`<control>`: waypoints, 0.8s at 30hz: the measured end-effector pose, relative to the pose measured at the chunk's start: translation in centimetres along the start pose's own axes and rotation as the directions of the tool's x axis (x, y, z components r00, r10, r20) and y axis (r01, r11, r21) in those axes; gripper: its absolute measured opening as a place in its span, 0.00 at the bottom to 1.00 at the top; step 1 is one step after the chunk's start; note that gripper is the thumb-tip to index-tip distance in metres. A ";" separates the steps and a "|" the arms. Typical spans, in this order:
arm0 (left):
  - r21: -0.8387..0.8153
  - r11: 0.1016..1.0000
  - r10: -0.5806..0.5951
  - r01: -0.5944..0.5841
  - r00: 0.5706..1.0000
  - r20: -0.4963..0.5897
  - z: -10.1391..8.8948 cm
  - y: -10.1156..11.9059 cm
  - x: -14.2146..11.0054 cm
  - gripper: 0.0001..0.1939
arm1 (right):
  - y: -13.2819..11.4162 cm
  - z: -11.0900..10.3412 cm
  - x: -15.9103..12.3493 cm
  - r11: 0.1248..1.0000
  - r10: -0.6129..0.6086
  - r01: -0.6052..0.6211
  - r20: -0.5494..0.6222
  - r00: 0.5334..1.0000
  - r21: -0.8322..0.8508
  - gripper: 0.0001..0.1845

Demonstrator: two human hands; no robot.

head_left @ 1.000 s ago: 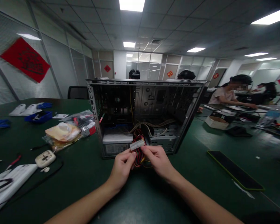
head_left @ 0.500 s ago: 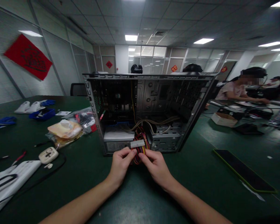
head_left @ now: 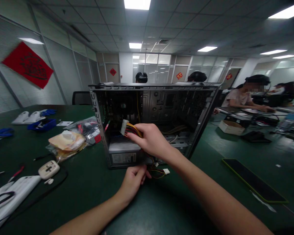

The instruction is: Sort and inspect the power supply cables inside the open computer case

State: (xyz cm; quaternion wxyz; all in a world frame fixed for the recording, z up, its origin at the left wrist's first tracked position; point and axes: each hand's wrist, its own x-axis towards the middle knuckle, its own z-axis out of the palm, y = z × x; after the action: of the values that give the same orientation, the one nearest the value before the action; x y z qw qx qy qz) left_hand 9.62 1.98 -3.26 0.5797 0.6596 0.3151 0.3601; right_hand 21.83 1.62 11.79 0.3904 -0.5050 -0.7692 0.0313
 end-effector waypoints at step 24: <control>0.091 0.993 0.070 -0.078 0.994 0.083 0.1 0.2 -0.5 0.27 | 1.0 6.3 7.8 0.770 0.222 -0.232 -0.091 0.971 -0.595 0.22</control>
State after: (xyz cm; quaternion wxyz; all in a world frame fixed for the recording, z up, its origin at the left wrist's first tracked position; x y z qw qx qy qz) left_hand 9.42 1.44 -3.14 0.5464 0.7111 0.2835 0.3396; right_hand 17.17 10.47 11.44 0.2091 -0.6918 -0.6697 -0.1712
